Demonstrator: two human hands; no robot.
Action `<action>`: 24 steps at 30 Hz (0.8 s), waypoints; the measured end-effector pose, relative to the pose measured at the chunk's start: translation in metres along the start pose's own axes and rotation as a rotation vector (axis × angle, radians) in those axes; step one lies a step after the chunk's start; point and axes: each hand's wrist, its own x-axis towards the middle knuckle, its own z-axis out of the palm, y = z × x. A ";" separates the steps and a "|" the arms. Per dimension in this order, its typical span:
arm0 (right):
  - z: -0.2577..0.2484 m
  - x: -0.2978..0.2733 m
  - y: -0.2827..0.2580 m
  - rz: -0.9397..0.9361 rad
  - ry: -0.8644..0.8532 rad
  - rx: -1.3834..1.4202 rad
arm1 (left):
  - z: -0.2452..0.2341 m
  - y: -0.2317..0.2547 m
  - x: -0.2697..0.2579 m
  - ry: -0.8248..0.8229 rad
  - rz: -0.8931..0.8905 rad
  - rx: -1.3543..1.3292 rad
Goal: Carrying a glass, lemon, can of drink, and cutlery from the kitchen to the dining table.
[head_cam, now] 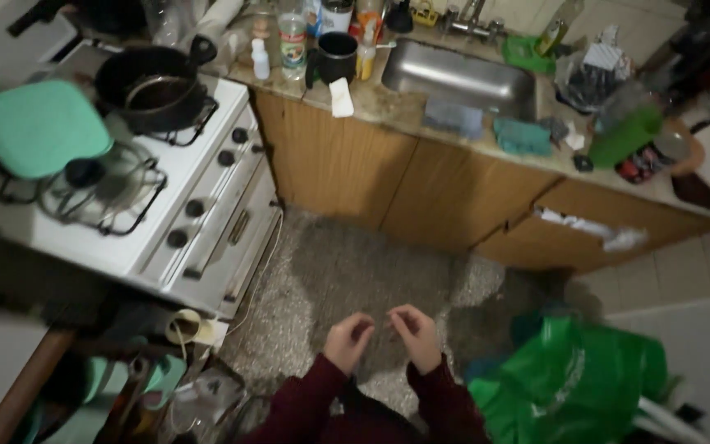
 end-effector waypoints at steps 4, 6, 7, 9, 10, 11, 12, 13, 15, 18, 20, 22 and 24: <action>-0.031 0.087 -0.022 -0.159 -0.024 -0.135 | 0.007 0.018 0.088 0.014 -0.015 -0.020; -0.040 0.125 -0.035 -0.152 -0.018 -0.141 | 0.008 0.015 0.123 0.042 -0.024 0.007; -0.042 0.142 -0.040 -0.154 -0.020 -0.143 | 0.009 0.007 0.140 0.045 -0.022 0.005; -0.044 0.173 -0.051 -0.123 -0.032 -0.121 | 0.009 -0.010 0.170 0.053 0.024 -0.025; -0.043 0.187 -0.054 -0.118 -0.031 -0.123 | 0.006 -0.006 0.187 0.051 0.020 -0.028; -0.042 0.201 -0.057 -0.129 -0.044 -0.133 | 0.003 -0.003 0.204 0.034 -0.039 -0.020; -0.042 0.219 -0.061 -0.146 -0.057 -0.143 | 0.000 0.000 0.226 0.015 -0.091 -0.011; -0.043 0.237 -0.061 -0.147 -0.053 -0.144 | 0.001 -0.005 0.245 0.012 -0.089 -0.013; -0.040 0.275 -0.061 -0.114 -0.006 -0.199 | -0.002 -0.018 0.284 0.010 -0.002 -0.059; -0.035 0.340 -0.082 -0.216 0.045 -0.253 | -0.017 -0.022 0.359 -0.030 -0.005 -0.022; -0.031 0.387 -0.096 -0.220 0.071 -0.279 | -0.025 -0.024 0.404 -0.037 0.009 -0.047; -0.027 0.437 -0.116 -0.232 0.091 -0.301 | -0.039 -0.021 0.453 -0.038 0.028 -0.067; -0.027 0.478 -0.132 -0.212 0.114 -0.315 | -0.050 -0.019 0.493 -0.069 0.067 -0.032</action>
